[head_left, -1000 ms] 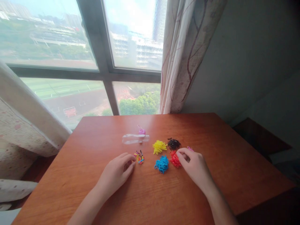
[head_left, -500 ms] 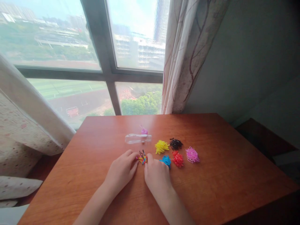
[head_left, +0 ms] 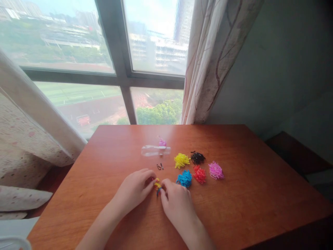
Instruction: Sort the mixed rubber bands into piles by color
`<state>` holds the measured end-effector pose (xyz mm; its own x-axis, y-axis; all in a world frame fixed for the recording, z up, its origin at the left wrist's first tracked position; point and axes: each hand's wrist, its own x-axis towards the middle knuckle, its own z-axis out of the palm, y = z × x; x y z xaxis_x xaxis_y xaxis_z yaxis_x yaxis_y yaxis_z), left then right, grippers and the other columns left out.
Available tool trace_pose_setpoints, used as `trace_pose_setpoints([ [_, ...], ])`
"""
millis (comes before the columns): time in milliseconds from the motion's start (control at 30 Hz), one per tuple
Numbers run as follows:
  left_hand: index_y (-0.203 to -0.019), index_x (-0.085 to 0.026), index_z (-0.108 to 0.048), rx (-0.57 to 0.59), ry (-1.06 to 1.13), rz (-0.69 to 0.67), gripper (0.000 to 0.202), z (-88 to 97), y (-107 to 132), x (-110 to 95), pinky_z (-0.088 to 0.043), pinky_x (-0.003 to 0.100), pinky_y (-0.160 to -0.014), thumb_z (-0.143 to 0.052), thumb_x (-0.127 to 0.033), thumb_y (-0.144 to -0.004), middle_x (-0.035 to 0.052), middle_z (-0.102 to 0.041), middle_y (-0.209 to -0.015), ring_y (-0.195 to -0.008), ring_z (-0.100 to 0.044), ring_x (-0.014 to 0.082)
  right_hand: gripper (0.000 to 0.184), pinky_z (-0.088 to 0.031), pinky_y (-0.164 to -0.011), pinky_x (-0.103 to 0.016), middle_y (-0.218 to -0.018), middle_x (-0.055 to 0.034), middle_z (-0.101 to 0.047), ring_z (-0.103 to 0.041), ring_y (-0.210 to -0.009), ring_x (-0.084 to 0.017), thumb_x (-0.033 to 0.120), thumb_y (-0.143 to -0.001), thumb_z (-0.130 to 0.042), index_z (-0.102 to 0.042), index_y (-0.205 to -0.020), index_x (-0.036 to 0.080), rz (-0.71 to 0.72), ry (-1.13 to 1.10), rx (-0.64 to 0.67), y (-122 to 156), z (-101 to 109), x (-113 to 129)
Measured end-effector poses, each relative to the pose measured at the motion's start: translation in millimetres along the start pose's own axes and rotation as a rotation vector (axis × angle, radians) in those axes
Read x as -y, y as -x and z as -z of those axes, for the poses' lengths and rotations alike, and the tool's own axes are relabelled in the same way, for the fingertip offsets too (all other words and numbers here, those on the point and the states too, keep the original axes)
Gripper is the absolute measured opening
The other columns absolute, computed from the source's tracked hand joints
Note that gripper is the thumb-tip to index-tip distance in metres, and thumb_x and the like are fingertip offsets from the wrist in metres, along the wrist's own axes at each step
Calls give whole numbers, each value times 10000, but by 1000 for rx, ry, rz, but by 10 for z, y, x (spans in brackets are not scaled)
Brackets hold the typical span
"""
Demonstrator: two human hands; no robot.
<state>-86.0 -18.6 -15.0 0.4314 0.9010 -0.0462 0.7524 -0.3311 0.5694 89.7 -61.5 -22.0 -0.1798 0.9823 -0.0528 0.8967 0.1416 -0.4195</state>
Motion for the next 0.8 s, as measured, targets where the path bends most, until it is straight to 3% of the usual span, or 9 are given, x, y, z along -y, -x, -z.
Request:
trace_pose_setpoints([
  [400,-946,-239,-636,5,-7,25,161,59,9,-21,-413,249,-735,-491,-199,-888,8,-676,-915,-846,-614,177,163,-226,-551,-289,-720,14,-690,-641,-650,-177,151,-936,-557,-599,-805,238,44,10,-106,81,-68,-49],
  [567,-905,-235,-620,-12,-36,82,121,85,57,-3,-399,248,-690,-503,-213,-880,0,-656,-868,-781,-594,170,124,-247,-568,-283,-729,15,-682,-642,-659,-179,124,-915,-556,-602,-878,233,82,-35,-163,116,-99,-44],
  [800,-879,-228,-625,27,20,33,172,25,199,4,-409,242,-694,-456,-229,-911,12,-642,-885,-790,-588,163,154,-261,-577,-274,-749,33,-680,-645,-667,-172,100,-896,-550,-584,-934,246,143,-71,-157,113,-119,-5],
])
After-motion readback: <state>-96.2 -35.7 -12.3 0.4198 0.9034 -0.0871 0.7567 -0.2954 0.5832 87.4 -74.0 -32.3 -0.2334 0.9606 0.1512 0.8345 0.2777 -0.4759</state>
